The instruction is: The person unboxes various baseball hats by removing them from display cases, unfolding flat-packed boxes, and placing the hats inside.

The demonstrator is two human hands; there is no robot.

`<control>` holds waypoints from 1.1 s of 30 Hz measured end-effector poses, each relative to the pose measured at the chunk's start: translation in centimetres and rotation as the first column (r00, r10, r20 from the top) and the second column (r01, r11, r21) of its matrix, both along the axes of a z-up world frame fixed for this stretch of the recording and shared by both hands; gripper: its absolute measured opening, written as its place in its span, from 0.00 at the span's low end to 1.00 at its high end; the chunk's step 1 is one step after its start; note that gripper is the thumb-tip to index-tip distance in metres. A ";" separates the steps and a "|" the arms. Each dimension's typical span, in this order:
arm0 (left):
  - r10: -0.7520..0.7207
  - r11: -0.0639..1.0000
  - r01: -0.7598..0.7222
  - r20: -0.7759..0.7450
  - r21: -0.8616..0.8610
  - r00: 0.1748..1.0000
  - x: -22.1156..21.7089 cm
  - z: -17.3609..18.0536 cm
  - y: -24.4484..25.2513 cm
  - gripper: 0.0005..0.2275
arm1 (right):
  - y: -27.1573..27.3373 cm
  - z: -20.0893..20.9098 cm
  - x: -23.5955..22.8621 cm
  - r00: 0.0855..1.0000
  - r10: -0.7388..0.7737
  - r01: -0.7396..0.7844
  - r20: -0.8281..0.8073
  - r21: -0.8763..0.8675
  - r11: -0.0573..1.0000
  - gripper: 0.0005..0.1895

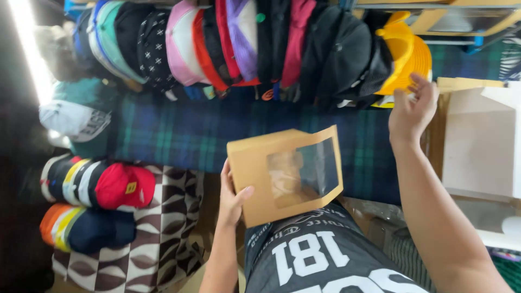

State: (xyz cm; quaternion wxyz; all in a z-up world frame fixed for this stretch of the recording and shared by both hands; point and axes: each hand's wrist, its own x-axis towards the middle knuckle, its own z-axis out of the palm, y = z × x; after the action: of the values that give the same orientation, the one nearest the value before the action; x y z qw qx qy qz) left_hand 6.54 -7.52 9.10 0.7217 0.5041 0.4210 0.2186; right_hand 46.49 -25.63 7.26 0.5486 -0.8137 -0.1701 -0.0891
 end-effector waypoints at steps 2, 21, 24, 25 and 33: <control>-0.007 0.993 0.020 -0.110 0.117 0.994 1.6 3.9 -0.1 0.53 | 0.9 2.6 -6.1 0.983 0.171 -0.169 -0.064 0.027 0.985 0.14; -0.091 0.388 0.698 -0.729 0.601 0.678 17.8 -0.1 -3.3 0.25 | 1.8 5.3 -15.6 0.900 -0.033 -0.297 -0.435 -0.667 0.684 0.44; 0.097 0.117 0.793 -0.802 0.597 0.589 19.3 -3.8 -3.6 0.20 | 2.1 6.1 -15.6 0.931 0.001 -0.283 -0.364 -0.722 0.631 0.45; 0.097 0.114 0.792 -0.800 0.599 0.591 19.4 -3.4 -3.7 0.20 | 1.7 6.1 -15.6 0.932 0.000 -0.280 -0.362 -0.721 0.634 0.45; -0.407 0.508 0.789 -0.711 0.345 0.574 20.6 3.5 -3.0 0.27 | -2.2 3.3 -15.4 0.942 0.158 0.094 0.297 -0.684 0.723 0.27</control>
State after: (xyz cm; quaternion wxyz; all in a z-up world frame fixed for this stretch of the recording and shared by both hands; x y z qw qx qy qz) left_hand 27.16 -10.51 12.61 0.3831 0.8719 0.2931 -0.0849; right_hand 31.12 -27.87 10.54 0.1708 -0.9283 -0.2959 -0.1467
